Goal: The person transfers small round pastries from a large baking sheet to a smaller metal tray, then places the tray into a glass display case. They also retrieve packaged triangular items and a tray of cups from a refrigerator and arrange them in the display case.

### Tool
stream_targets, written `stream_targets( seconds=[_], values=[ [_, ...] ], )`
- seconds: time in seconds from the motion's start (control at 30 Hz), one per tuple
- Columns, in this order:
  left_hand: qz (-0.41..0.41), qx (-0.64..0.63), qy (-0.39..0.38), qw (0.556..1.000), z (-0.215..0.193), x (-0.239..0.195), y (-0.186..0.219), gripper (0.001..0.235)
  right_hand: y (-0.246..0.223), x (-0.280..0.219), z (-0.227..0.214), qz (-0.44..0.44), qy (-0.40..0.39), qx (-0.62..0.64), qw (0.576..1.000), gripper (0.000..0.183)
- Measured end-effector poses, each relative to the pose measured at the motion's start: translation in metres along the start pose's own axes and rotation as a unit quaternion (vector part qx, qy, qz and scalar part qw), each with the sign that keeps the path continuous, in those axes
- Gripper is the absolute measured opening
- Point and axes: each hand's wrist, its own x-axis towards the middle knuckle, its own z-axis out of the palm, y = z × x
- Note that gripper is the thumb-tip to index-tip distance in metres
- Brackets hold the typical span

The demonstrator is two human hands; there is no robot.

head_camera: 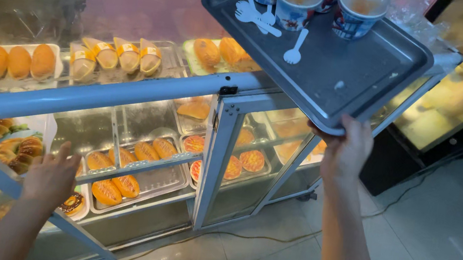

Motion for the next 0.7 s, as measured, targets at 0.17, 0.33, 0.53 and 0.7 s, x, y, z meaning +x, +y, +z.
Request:
stream_targets(
  seconds=[0.17, 0.33, 0.53, 0.7],
  values=[
    [-0.094, 0.014, -0.082, 0.992, 0.032, 0.003, -0.010, 0.045, -0.063, -0.046, -0.048, 0.110, -0.006, 0.097, 0.989, 0.034],
    [-0.100, -0.051, -0.015, 0.994, 0.024, -0.026, -0.004, 0.048, -0.103, -0.130, -0.098, 0.155, -0.014, 0.113, 0.981, 0.025],
    [-0.083, -0.178, 0.073, 0.978, -0.007, -0.152, 0.012, 0.043, -0.103, -0.248, -0.142, 0.218, -0.021, 0.084, 0.972, 0.033],
    [-0.076, -0.421, 0.128, 0.895, -0.013, -0.255, -0.004, 0.048, -0.077, -0.327, -0.144, 0.258, -0.035, 0.084, 0.962, 0.029]
  ],
)
